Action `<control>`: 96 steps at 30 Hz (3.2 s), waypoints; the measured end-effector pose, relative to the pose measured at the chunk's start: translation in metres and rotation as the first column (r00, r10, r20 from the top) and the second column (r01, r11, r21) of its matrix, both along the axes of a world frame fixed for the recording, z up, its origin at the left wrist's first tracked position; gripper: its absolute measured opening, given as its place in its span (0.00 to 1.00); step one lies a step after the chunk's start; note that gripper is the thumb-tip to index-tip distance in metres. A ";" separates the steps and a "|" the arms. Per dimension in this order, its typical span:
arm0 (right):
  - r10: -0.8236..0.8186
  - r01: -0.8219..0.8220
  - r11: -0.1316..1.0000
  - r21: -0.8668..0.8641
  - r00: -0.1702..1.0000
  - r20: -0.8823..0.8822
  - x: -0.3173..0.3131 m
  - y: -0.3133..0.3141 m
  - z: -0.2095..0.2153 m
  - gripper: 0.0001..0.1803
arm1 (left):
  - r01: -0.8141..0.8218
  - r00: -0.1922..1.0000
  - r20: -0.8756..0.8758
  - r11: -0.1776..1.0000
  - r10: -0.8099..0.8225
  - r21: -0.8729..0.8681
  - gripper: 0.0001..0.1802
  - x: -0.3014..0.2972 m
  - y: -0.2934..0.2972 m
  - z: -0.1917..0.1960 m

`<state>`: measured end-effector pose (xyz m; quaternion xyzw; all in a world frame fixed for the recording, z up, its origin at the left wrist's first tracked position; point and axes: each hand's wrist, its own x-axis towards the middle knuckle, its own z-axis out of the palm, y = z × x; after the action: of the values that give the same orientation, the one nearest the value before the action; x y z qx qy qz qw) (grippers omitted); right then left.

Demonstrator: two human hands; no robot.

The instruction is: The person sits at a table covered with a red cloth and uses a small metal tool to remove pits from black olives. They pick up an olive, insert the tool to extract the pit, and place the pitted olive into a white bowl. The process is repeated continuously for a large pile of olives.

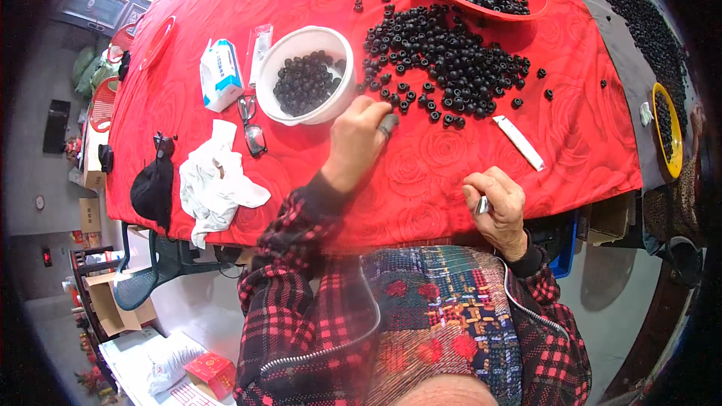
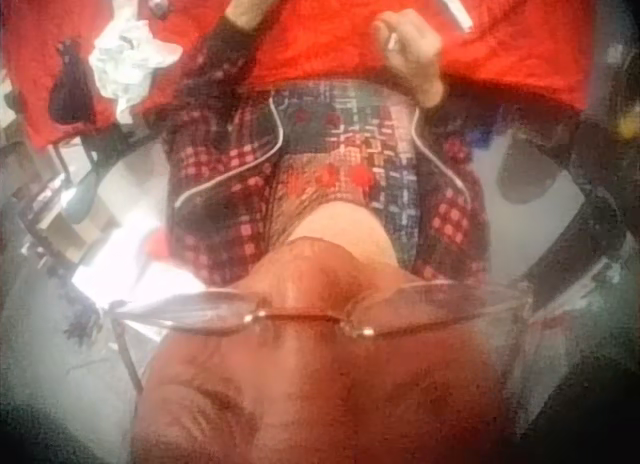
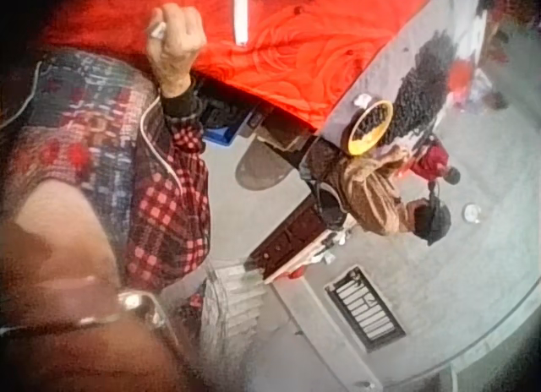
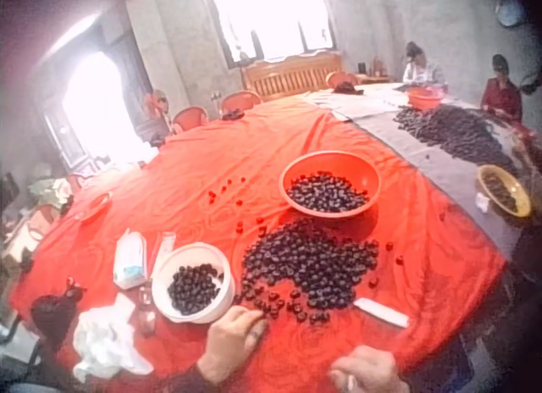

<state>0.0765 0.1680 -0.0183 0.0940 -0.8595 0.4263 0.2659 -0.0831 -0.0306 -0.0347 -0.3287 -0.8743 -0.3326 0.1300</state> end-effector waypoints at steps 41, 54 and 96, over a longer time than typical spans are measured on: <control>0.216 -0.259 0.951 -0.172 0.948 -0.233 -0.002 -0.007 0.020 0.20 | -0.314 -0.183 0.650 0.671 -0.737 0.672 0.11 0.098 0.006 0.043; 0.145 -0.178 0.981 -0.077 0.938 -0.314 -0.003 -0.007 0.016 0.20 | -0.374 -0.125 0.625 0.620 -0.771 0.690 0.13 0.102 0.013 0.037; 0.236 -0.125 0.936 -0.329 0.916 0.324 0.005 0.011 0.019 0.09 | -0.197 0.034 0.745 0.726 -0.666 0.658 0.14 0.097 0.017 0.031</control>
<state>0.0820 0.1789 0.0009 0.0531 -0.8058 0.5851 0.0747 0.0143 -0.0136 -0.0034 -0.1058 -0.4825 -0.7394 -0.4575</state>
